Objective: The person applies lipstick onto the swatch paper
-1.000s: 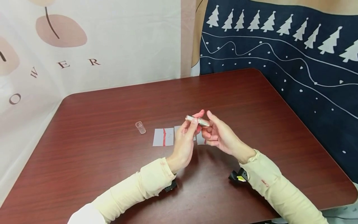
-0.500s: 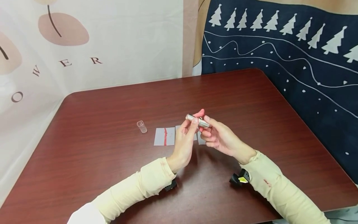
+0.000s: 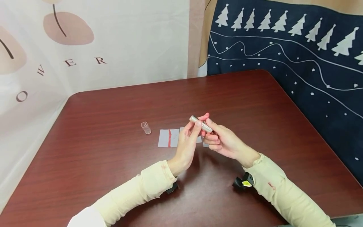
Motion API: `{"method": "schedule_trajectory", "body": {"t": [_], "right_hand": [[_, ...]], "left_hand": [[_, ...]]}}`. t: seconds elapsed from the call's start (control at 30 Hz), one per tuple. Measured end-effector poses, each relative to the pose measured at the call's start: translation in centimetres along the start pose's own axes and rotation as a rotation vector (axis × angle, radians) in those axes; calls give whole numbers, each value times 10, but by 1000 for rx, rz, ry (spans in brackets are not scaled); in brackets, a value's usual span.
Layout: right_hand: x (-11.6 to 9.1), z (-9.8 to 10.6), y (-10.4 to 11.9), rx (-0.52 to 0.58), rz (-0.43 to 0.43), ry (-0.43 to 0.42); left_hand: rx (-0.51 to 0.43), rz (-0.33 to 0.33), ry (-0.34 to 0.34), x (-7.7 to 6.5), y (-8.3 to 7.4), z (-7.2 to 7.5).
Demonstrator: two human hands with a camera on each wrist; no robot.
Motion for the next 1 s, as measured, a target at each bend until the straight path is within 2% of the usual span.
{"method": "schedule_trajectory", "body": {"t": [0.07, 0.13, 0.2, 0.3, 0.37, 0.43, 0.5, 0.6, 0.7, 0.8, 0.87, 1.0], "right_hand": [[-2, 1, 0, -45, 12, -15], [-4, 2, 3, -88, 36, -34], [-7, 5, 8, -119, 67, -57], [-11, 10, 20, -146, 120, -94], [-13, 13, 27, -191, 136, -144], [-15, 16, 31, -249, 138, -185], [-16, 18, 33, -325, 125, -226], [-15, 22, 32, -441, 102, -276], [-14, 25, 30, -555, 76, -334], [-13, 28, 28, -618, 51, -367], [-13, 29, 26, -632, 34, -362], [-11, 29, 25, -608, -17, -312]], "left_hand": [[115, 72, 27, -4, -9, 6], [260, 114, 71, -6, -19, 17], [400, 99, 110, -6, -31, 34], [549, 7, 107, 1, -51, 68], [621, -40, 65, 9, -63, 95], [707, -69, 27, 18, -69, 125], [829, -58, 4, 27, -70, 152], [1017, -5, 50, 34, -66, 183], [1149, 83, 122, 33, -59, 197], [1204, 167, 178, 33, -45, 207], [1211, 207, 212, 34, -37, 211], [1162, 227, 248, 40, -29, 215]]}}
Point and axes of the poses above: each hand's wrist, its own x-axis towards the middle knuckle, its own z-axis out of the back of the hand, y = z × x, the point moved 3 cm from there along x, towards the middle knuckle, and after that the axes turned 4 degrees about -y, right-handed, at the moved point
